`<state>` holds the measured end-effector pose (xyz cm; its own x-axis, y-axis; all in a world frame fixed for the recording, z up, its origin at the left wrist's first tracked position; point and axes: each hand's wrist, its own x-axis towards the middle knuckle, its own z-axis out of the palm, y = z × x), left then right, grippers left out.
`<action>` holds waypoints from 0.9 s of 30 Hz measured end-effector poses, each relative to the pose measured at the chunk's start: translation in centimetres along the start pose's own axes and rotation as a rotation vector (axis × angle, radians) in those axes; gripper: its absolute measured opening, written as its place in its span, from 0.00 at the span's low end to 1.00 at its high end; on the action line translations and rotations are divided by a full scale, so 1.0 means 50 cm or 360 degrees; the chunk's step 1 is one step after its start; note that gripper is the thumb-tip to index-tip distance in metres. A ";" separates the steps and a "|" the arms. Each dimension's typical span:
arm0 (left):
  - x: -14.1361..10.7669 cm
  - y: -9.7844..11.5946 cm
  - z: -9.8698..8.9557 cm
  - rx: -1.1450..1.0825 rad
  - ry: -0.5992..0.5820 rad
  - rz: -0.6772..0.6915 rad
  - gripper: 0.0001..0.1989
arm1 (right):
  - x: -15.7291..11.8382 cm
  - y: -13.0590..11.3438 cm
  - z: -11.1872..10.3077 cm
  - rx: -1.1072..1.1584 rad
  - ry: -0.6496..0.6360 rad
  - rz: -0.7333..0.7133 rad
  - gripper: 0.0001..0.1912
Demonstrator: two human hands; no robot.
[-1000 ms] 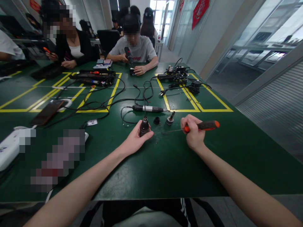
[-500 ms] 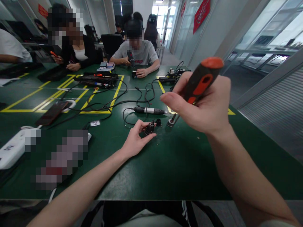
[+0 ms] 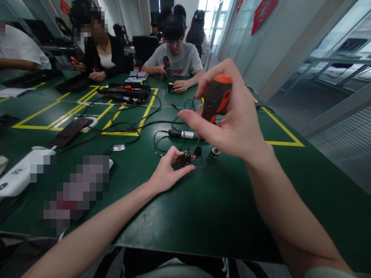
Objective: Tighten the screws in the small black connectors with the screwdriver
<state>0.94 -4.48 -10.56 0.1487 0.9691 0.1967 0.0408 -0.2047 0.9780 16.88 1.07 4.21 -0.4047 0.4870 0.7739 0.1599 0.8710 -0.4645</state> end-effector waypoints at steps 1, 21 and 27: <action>0.000 0.000 -0.001 -0.0006 -0.0015 0.0001 0.18 | 0.002 0.004 0.005 -0.0061 -0.0013 -0.0054 0.24; 0.005 -0.013 0.003 -0.0133 -0.0097 -0.0021 0.18 | -0.001 0.043 0.023 -0.0324 -0.0262 -0.0071 0.17; 0.004 -0.011 0.004 -0.0124 -0.0096 -0.0027 0.18 | 0.001 0.039 0.020 -0.0046 -0.0323 0.0015 0.16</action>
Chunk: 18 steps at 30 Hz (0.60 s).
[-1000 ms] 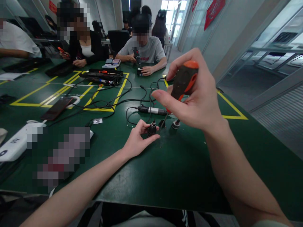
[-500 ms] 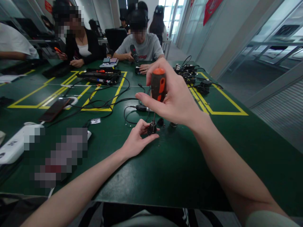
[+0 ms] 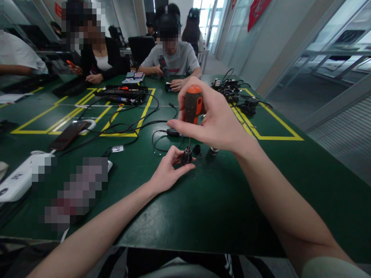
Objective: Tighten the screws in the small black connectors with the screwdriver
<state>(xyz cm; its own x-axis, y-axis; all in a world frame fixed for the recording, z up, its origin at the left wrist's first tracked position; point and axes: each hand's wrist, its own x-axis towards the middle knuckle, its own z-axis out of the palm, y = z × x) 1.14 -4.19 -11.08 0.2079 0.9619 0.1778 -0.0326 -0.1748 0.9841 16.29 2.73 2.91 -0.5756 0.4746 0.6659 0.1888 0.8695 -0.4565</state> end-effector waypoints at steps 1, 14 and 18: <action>0.000 0.000 0.000 0.0003 0.0001 -0.0001 0.18 | 0.000 0.000 -0.001 0.0050 -0.0015 0.0005 0.16; 0.001 -0.001 0.000 0.0055 0.0018 0.0011 0.18 | 0.001 -0.002 -0.010 -0.0041 0.0087 -0.0032 0.22; -0.003 0.001 -0.001 0.0088 0.0012 0.0026 0.16 | 0.002 -0.002 -0.006 -0.0049 0.0173 -0.0040 0.24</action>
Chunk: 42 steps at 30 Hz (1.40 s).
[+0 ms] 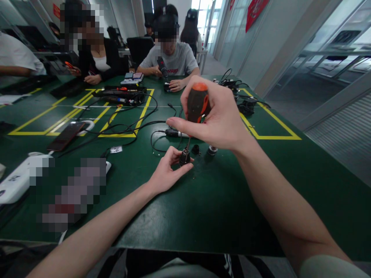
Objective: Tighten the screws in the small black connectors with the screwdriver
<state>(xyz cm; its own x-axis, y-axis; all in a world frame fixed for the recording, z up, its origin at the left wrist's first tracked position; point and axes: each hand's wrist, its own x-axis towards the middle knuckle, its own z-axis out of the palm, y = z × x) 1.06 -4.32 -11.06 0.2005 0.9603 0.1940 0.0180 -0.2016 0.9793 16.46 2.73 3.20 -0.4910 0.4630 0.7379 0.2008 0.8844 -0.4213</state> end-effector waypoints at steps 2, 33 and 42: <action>-0.002 0.002 -0.001 0.0013 -0.0005 0.0006 0.16 | 0.000 0.000 0.002 0.0013 -0.0024 0.0000 0.25; -0.005 0.007 -0.001 0.0109 0.0026 0.0069 0.13 | 0.000 -0.008 -0.003 0.0048 -0.0175 0.0063 0.21; -0.007 0.005 -0.001 0.0096 0.0017 0.0057 0.13 | 0.005 -0.014 -0.034 0.0260 -0.0344 0.0143 0.17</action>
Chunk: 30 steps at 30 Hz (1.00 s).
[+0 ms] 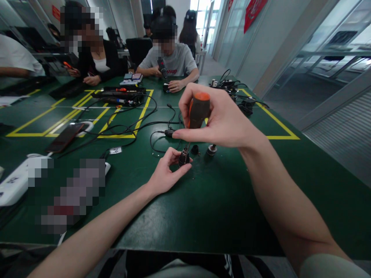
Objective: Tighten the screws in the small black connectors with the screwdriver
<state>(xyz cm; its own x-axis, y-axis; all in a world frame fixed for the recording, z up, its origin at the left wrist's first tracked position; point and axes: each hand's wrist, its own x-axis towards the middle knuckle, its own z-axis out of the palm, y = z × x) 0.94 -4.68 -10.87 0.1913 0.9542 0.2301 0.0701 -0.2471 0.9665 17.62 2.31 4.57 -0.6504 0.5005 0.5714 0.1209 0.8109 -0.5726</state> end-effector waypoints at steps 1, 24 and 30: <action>0.000 0.000 0.000 -0.0002 -0.0001 0.0000 0.13 | 0.000 -0.001 -0.003 0.0020 -0.0014 0.0016 0.17; 0.000 -0.004 -0.004 -0.0021 -0.0027 0.0006 0.14 | -0.005 -0.005 -0.035 -0.0076 -0.0310 0.0048 0.20; -0.002 -0.003 -0.005 -0.0005 -0.0032 0.0017 0.13 | -0.006 0.005 -0.034 0.0038 -0.0373 0.0066 0.19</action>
<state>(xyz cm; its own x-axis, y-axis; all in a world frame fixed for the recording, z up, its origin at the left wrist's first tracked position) 0.65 -4.68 -11.00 0.2115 0.9479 0.2383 0.0648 -0.2569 0.9643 19.10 2.87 5.28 -0.8019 0.4470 0.3965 0.1354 0.7823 -0.6080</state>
